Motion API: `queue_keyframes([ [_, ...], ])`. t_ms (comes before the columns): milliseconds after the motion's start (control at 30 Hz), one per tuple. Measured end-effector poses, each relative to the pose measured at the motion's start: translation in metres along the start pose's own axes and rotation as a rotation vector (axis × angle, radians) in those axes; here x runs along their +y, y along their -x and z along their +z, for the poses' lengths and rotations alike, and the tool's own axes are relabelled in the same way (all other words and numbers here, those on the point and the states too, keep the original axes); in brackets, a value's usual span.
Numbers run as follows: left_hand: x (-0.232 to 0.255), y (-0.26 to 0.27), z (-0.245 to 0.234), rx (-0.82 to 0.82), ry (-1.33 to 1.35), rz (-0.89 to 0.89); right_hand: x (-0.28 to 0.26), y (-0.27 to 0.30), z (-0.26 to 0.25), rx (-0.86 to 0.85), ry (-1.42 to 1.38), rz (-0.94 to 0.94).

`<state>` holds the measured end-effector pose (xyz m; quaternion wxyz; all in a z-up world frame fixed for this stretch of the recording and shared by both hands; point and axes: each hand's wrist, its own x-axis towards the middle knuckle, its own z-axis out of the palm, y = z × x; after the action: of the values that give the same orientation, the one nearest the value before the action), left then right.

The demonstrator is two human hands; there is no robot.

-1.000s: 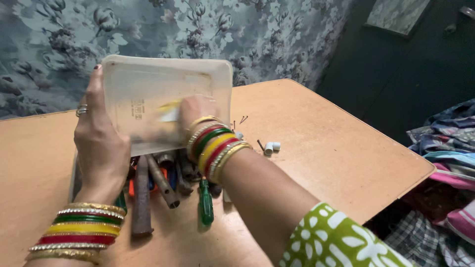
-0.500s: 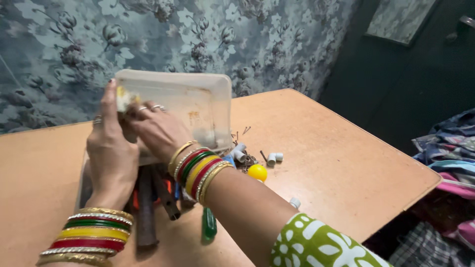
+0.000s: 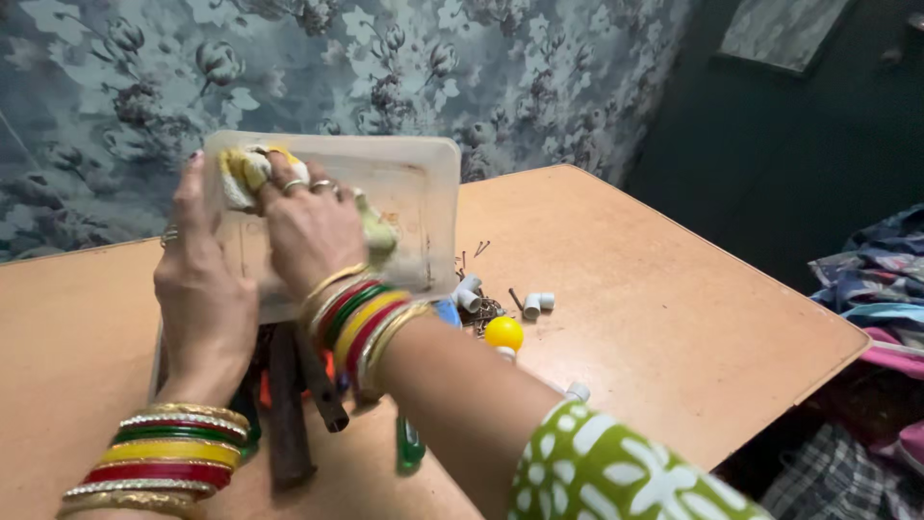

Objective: The person opens a plastic container and removes various tools and small parts, placing them on the table. They then use a cloth to wipe the inside of the container and clean several tools one by one before setting them aside.

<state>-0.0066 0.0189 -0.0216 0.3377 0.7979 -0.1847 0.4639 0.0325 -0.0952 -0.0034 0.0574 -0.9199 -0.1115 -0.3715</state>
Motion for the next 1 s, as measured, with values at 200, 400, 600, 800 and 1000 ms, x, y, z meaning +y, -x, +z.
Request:
queue_keyframes([
  [200, 0.002, 0.010, 0.002, 0.042, -0.012, -0.102, 0.003, -0.005, 0.026, 0.049, 0.250, -0.411],
  [400, -0.003, 0.002, 0.001, 0.029, 0.024, -0.126, 0.048, -0.008, 0.028, -0.097, 0.182, -0.297],
  [600, 0.001, 0.006, 0.004, 0.049, -0.050, -0.023, 0.060, 0.007, 0.021, -0.051, 0.203, -0.088],
  [800, 0.007, 0.012, 0.009, -0.038, -0.163, 0.035, 0.072, 0.009, 0.013, -0.258, 0.152, 0.465],
  [1000, 0.011, 0.017, 0.015, -0.020, -0.191, -0.003, 0.038, 0.029, -0.005, -0.614, 0.244, 0.502],
])
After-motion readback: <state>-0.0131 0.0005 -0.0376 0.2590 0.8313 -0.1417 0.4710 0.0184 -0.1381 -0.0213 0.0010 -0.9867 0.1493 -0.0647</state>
